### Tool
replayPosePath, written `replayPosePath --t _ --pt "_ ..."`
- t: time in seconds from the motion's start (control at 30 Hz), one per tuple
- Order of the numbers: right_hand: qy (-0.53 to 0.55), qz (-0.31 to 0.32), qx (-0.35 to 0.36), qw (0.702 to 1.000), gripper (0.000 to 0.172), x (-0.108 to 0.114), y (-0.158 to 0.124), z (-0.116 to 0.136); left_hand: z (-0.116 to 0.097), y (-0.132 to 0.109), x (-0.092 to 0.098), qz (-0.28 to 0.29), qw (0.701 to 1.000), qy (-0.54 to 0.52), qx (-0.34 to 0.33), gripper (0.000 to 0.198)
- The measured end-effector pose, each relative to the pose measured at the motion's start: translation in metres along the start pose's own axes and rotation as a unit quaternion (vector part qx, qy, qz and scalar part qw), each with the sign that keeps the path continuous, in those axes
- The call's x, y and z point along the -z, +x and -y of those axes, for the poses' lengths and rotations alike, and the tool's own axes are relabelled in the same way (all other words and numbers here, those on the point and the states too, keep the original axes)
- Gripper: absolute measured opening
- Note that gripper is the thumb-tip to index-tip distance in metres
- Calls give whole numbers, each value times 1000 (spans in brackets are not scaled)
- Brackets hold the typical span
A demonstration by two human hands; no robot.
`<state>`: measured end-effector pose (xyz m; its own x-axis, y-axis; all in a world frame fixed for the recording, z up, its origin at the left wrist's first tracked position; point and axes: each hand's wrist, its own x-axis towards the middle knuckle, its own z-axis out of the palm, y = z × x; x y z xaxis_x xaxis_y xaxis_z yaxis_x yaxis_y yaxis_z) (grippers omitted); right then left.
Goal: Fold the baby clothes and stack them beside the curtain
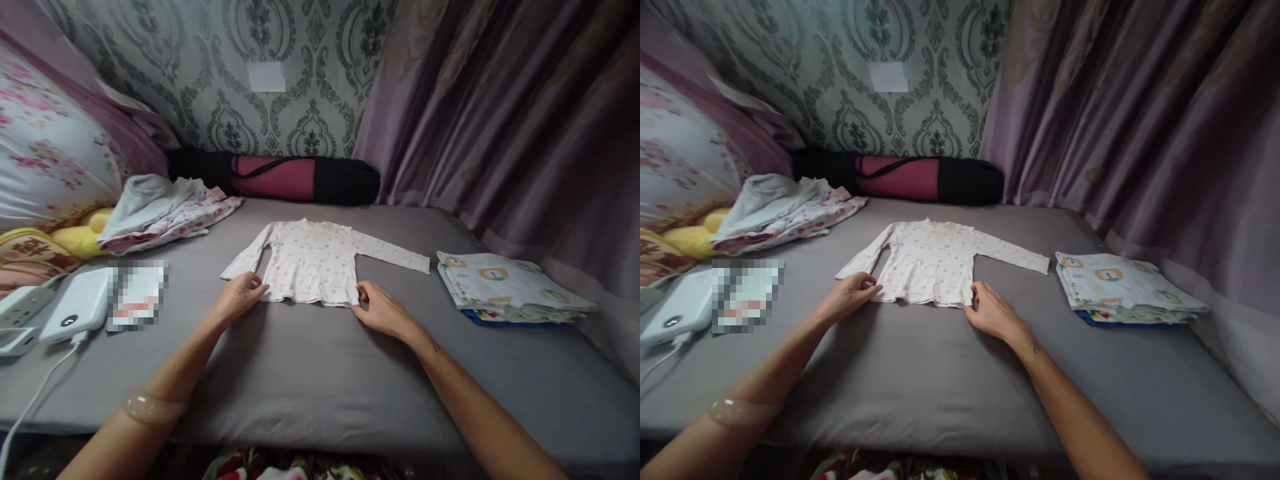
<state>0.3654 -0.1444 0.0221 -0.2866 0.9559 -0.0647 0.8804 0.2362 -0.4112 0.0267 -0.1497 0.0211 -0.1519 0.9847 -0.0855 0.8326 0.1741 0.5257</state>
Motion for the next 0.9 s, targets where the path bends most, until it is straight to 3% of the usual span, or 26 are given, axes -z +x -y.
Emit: replayPosePath --t 0.2,0.33,0.53,0.67,0.9 --pt "-64 -39 -58 995 30 -8 -6 15 -6 -4 -4 -2 998 -22 51 32" --pt "-111 -49 -85 989 29 -16 -5 23 -5 -6 -8 -4 999 -20 31 48" --pt "-137 -15 -37 990 35 -12 -6 20 6 1 -5 7 998 -3 -69 51" --pt "-175 -18 -20 984 41 -2 -11 16 18 8 6 6 997 9 -79 44" --pt "-220 33 28 975 35 4 -11 12 24 9 9 42 993 19 -108 42"
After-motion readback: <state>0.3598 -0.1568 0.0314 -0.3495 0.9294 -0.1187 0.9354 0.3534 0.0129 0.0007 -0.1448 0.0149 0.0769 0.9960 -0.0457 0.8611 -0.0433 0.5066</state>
